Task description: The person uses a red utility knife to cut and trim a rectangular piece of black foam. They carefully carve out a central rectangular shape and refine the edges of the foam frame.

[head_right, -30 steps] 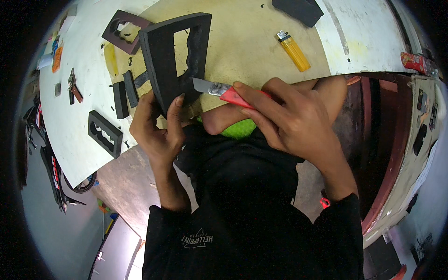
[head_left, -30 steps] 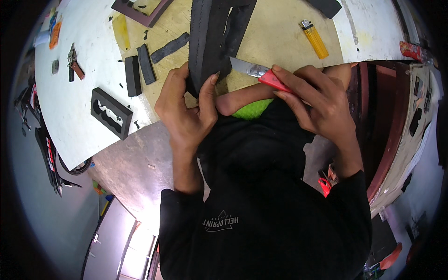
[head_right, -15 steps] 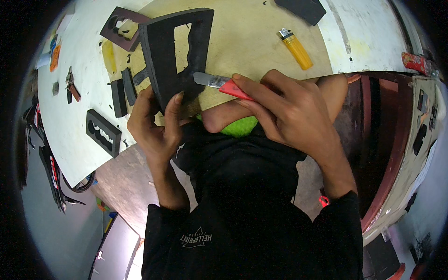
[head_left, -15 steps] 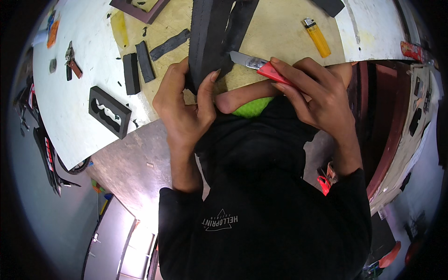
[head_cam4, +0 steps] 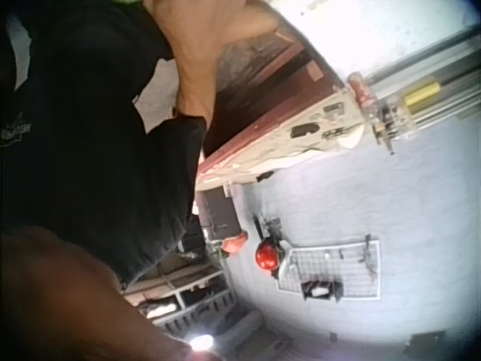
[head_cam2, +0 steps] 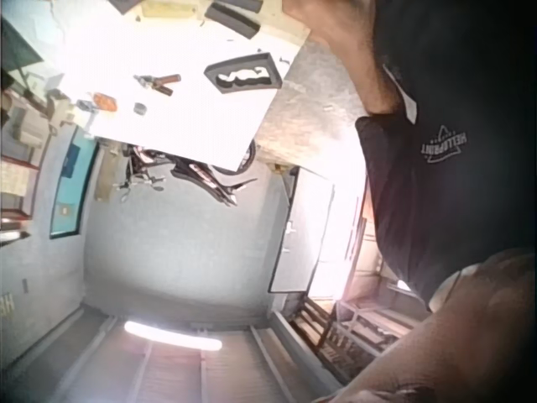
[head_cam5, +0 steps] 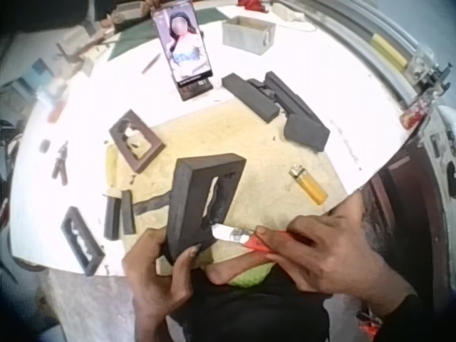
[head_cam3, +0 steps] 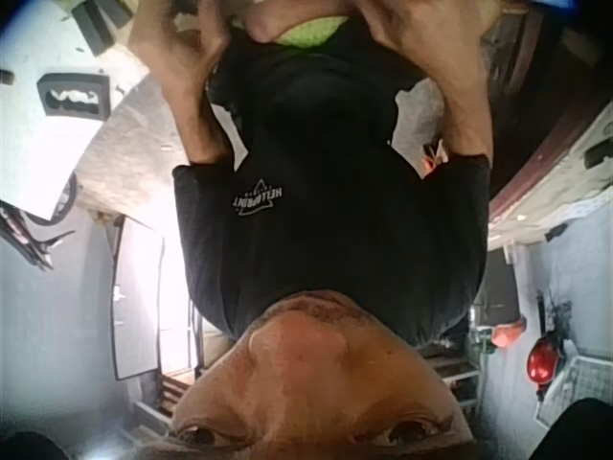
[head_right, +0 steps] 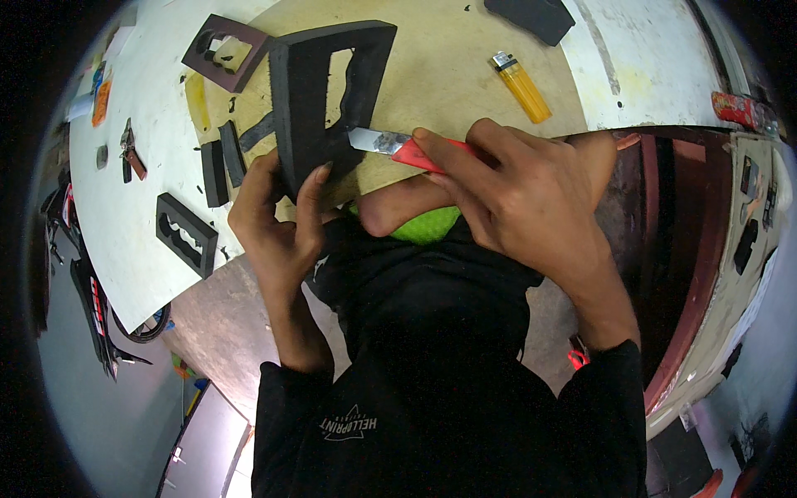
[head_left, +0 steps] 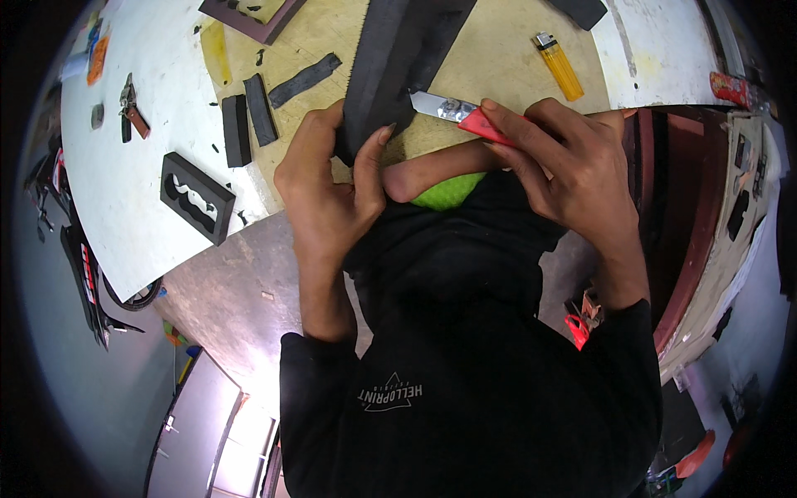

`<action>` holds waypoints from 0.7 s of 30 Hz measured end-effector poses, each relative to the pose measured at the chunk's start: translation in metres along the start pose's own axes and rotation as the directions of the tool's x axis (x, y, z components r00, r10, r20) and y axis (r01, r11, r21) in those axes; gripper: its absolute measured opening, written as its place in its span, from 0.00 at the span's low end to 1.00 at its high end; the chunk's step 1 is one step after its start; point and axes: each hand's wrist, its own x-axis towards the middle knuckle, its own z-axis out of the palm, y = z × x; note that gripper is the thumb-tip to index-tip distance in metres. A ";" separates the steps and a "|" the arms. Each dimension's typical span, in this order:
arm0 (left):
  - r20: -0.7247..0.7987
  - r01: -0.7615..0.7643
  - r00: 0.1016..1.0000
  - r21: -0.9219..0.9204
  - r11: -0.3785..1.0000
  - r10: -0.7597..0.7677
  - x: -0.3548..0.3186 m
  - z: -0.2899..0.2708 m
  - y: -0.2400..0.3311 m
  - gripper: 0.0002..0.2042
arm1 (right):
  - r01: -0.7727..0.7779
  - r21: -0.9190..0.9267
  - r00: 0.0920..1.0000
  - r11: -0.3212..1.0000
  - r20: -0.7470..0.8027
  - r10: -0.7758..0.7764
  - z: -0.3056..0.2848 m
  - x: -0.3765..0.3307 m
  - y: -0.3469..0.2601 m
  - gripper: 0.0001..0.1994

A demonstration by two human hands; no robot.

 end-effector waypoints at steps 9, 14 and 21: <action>-0.002 -0.032 0.999 0.040 0.999 0.032 0.000 0.002 0.006 0.14 | -0.040 0.068 0.999 0.997 0.027 0.038 0.004 -0.001 -0.003 0.19; -0.005 0.008 1.000 0.065 0.998 -0.007 -0.002 0.003 0.008 0.14 | -0.040 0.074 0.999 0.996 0.013 0.039 0.002 -0.006 -0.003 0.18; 0.020 -0.042 0.999 0.027 0.999 0.042 0.002 0.001 0.004 0.14 | 0.002 -0.027 1.000 1.000 -0.011 -0.002 0.001 0.003 -0.004 0.17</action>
